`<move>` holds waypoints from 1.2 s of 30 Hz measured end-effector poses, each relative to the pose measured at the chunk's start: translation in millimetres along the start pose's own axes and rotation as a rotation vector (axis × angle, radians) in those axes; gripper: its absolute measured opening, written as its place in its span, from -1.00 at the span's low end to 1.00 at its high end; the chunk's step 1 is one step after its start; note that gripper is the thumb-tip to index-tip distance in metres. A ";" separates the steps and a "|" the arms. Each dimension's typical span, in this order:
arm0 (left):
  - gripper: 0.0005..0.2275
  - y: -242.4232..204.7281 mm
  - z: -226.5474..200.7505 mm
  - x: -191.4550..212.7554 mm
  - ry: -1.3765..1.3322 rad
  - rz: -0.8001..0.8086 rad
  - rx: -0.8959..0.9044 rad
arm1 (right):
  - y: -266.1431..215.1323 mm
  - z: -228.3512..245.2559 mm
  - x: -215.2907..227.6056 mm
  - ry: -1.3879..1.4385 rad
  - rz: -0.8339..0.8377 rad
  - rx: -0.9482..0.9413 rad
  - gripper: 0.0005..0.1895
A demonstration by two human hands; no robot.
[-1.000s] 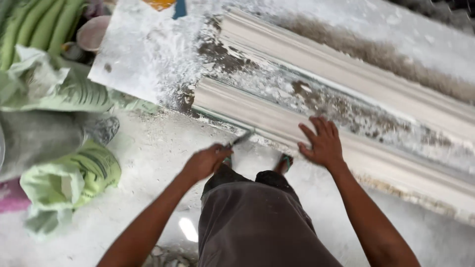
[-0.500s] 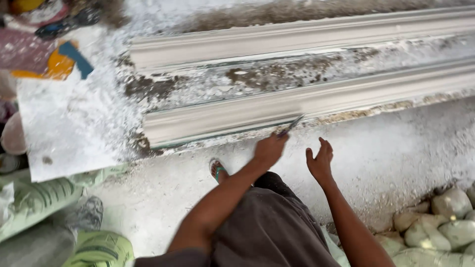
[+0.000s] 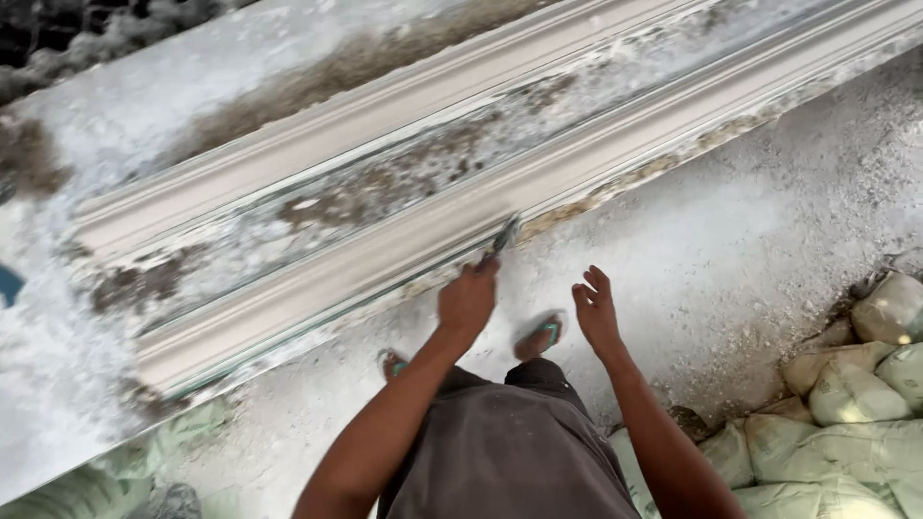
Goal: Trimming and smoothing the edges of decorative plaster moldings using a hand scraper.
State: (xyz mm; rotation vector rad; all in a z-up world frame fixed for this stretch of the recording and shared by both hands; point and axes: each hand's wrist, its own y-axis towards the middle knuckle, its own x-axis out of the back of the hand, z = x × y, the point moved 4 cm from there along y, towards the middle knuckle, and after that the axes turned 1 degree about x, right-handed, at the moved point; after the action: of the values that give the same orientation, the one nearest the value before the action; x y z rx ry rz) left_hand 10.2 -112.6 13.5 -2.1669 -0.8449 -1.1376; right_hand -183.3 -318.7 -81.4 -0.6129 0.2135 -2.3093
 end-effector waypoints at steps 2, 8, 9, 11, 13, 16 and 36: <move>-0.74 54.6 -74.3 -39.6 -0.038 -0.008 -0.034 | 27.1 8.0 29.6 0.009 0.010 0.028 -0.37; -0.76 199.8 -272.2 -131.5 -0.091 0.029 -0.120 | 105.0 6.9 165.7 -0.038 0.007 0.145 -0.35; -0.78 219.3 -303.0 -143.7 -0.094 0.038 -0.117 | 110.8 14.5 195.7 -0.074 0.011 0.093 -0.35; -0.81 245.8 -322.9 -177.1 -0.128 -0.002 -0.138 | 126.0 18.0 236.0 -0.114 -0.026 0.103 -0.36; -0.81 253.7 -336.1 -182.6 -0.155 -0.044 -0.157 | 142.6 10.4 275.6 -0.146 -0.058 0.113 -0.38; -0.68 228.2 -326.5 -154.1 -0.128 0.007 -0.129 | 159.9 -24.3 314.4 -0.090 -0.095 0.085 -0.42; -0.67 497.9 -664.0 -328.4 -0.142 0.059 -0.251 | 394.3 -12.9 607.8 -0.238 -0.144 -0.002 -0.61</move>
State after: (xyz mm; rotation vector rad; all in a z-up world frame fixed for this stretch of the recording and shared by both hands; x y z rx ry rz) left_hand -107.8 -996.5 -24.9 -2.4863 -0.7234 -1.1211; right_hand -327.2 -1023.8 3.5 -0.9234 0.0608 -2.3464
